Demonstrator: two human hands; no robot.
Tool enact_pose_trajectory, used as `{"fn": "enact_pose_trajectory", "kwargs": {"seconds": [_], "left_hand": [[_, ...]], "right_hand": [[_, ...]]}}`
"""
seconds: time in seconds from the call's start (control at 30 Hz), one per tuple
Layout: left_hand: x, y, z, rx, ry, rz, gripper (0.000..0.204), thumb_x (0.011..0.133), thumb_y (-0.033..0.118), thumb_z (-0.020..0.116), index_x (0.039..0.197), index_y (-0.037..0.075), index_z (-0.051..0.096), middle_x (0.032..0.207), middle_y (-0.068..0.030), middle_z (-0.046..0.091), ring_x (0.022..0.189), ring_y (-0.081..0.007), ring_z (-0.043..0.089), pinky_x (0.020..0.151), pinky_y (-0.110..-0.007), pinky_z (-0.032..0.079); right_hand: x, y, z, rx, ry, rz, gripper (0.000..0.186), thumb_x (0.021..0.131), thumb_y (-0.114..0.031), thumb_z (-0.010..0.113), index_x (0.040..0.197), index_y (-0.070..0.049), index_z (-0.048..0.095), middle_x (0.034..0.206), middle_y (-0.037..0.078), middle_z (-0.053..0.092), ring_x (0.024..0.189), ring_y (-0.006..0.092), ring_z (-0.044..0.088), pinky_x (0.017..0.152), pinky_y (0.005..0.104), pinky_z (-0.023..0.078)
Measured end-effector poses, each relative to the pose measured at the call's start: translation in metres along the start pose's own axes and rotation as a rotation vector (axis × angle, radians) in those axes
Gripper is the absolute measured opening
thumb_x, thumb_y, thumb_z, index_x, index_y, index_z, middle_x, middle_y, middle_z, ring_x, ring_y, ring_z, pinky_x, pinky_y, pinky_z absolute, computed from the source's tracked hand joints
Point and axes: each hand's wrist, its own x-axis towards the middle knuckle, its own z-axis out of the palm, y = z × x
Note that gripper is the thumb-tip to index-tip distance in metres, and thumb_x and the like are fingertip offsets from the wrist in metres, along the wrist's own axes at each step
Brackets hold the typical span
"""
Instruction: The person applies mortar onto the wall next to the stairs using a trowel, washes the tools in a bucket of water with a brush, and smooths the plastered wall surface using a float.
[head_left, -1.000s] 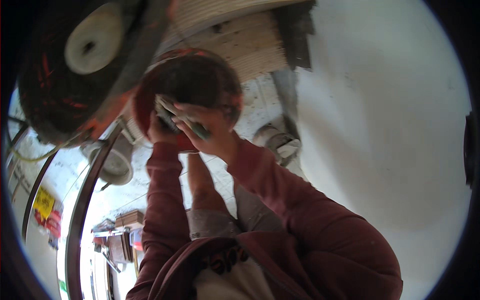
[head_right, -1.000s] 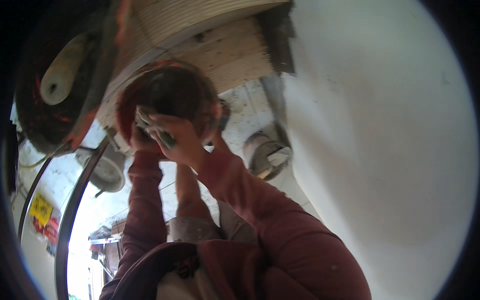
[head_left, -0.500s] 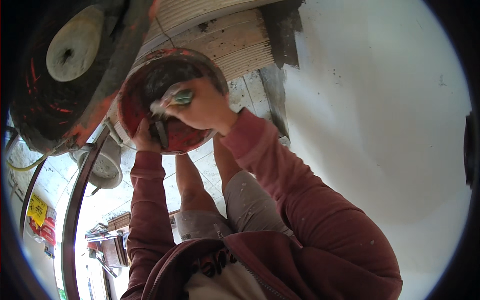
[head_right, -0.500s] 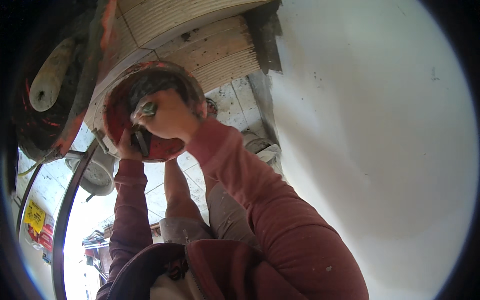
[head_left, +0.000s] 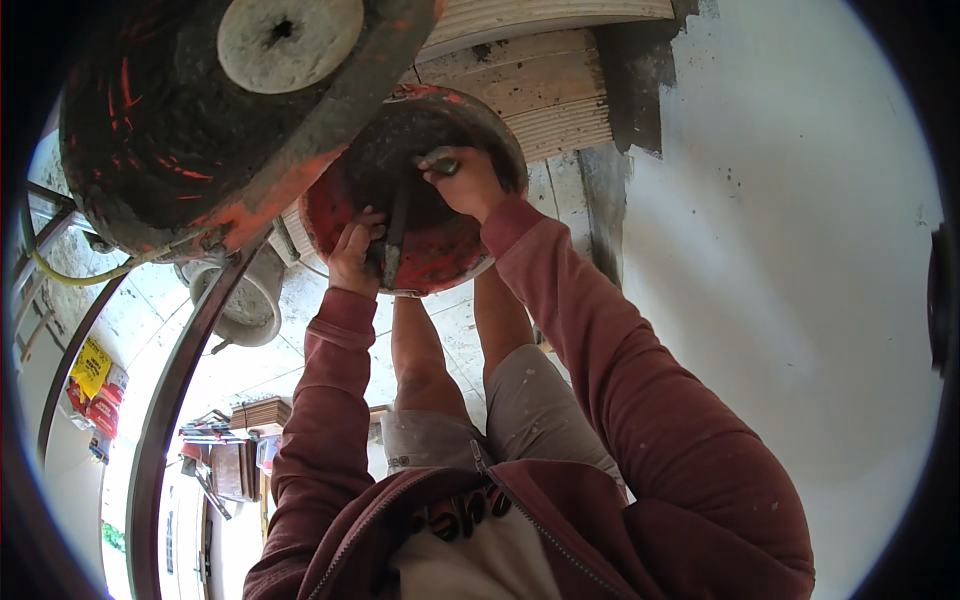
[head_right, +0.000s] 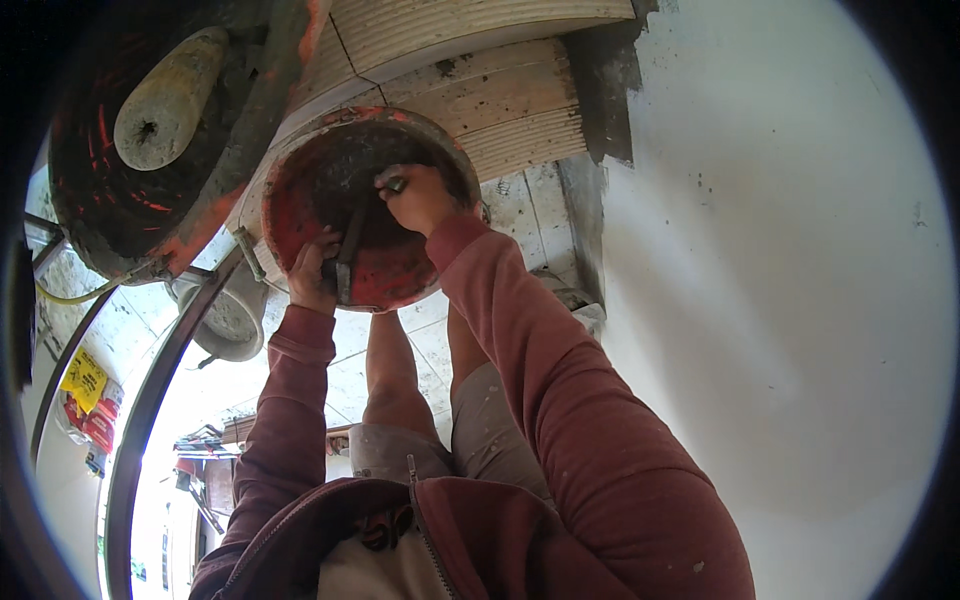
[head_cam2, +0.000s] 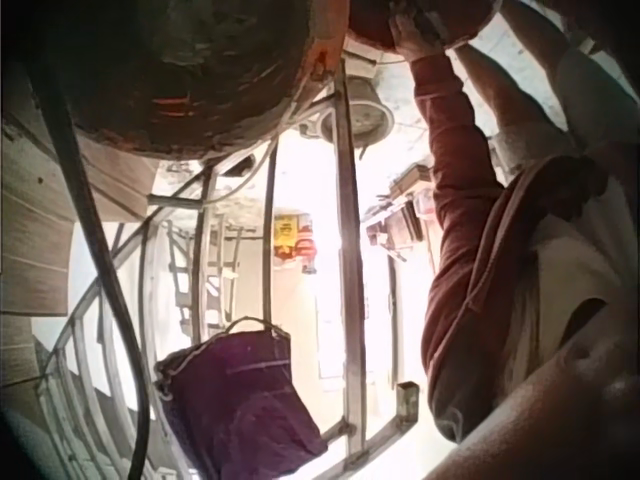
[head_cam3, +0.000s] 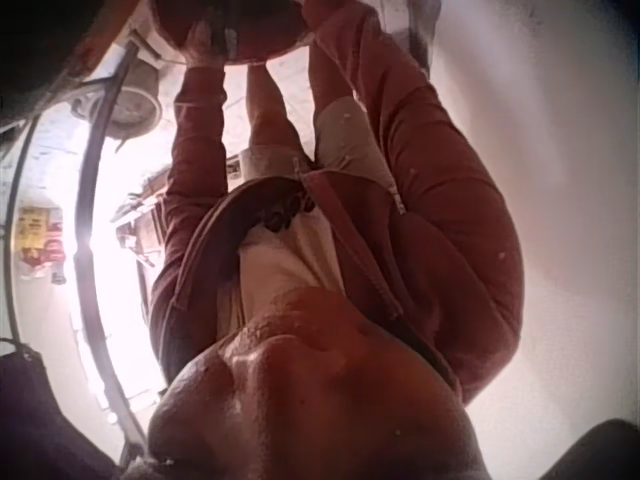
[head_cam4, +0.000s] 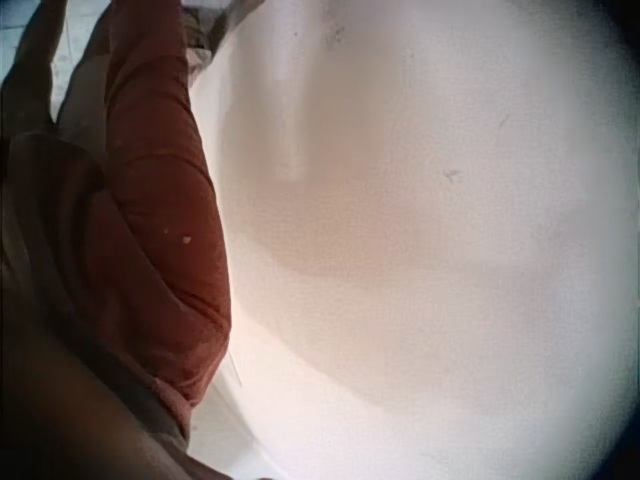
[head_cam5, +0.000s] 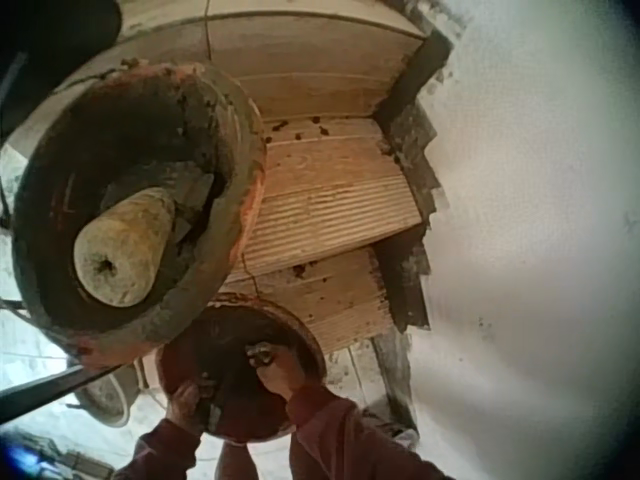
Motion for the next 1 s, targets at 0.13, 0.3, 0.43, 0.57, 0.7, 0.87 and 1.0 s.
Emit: {"fn": "enact_pose_trajectory", "kwargs": {"seconds": [0.13,0.3,0.43,0.57,0.7,0.87,1.0], "left_hand": [[0.003,-0.010,-0.006,0.074,-0.031,-0.030,0.029,0.059,-0.007,0.063,0.086,0.001,0.055,0.099,-0.0126,0.059,0.105,-0.0312,0.054,0.081,-0.035,0.049],[0.004,0.001,-0.009,0.043,0.009,-0.038,0.029,0.060,-0.006,0.062,0.088,0.002,0.055,0.097,-0.0122,0.060,0.103,-0.0299,0.055,0.080,-0.035,0.049],[0.000,0.000,0.014,-0.083,0.183,-0.121,0.029,0.062,-0.004,0.063,0.089,0.003,0.055,0.092,-0.0137,0.061,0.095,-0.0267,0.059,0.076,-0.030,0.049],[0.010,-0.004,0.014,-0.022,0.158,-0.421,0.032,0.057,0.000,0.068,0.086,0.003,0.053,0.085,-0.0126,0.061,0.080,-0.0246,0.062,0.069,-0.032,0.048],[0.010,-0.015,0.004,0.000,0.185,-0.415,0.033,0.057,0.002,0.070,0.086,0.004,0.054,0.082,-0.0122,0.061,0.079,-0.0261,0.062,0.068,-0.034,0.049],[0.023,0.007,0.014,0.043,0.038,-0.448,0.036,0.057,0.007,0.073,0.088,0.007,0.054,0.082,-0.0136,0.061,0.080,-0.0302,0.060,0.068,-0.037,0.049],[0.028,0.011,0.006,0.207,0.007,-0.340,0.041,0.056,0.014,0.076,0.091,0.009,0.056,0.086,-0.0134,0.062,0.082,-0.0315,0.060,0.071,-0.038,0.049]], "right_hand": [[-0.032,-0.035,-0.015,0.261,-0.005,-0.035,0.014,0.068,0.002,0.064,0.080,-0.005,0.066,0.085,0.009,0.065,0.082,0.0208,0.064,0.074,0.0282,0.049],[-0.052,-0.081,-0.031,0.144,-0.048,-0.264,0.013,0.068,0.001,0.065,0.079,-0.005,0.066,0.088,0.010,0.065,0.085,0.0215,0.064,0.076,0.0288,0.049],[-0.008,-0.009,-0.007,0.106,0.055,0.065,0.010,0.069,-0.001,0.065,0.079,-0.004,0.066,0.089,0.010,0.066,0.084,0.0194,0.064,0.075,0.0283,0.049],[-0.011,0.003,0.001,0.290,0.140,0.239,0.009,0.072,-0.001,0.064,0.081,-0.003,0.066,0.089,0.010,0.066,0.085,0.0175,0.063,0.074,0.0274,0.048],[-0.058,-0.068,-0.012,0.513,0.135,0.055,0.012,0.073,0.000,0.064,0.084,-0.004,0.066,0.094,0.011,0.064,0.089,0.0190,0.062,0.077,0.0275,0.048],[-0.068,-0.076,-0.023,0.237,0.072,-0.289,0.017,0.071,0.003,0.063,0.086,-0.003,0.064,0.098,0.011,0.063,0.092,0.0217,0.061,0.080,0.0306,0.049],[-0.044,-0.076,-0.037,0.104,0.093,-0.380,0.019,0.069,0.004,0.064,0.086,-0.003,0.064,0.099,0.012,0.062,0.092,0.0244,0.061,0.079,0.0306,0.050]]}}
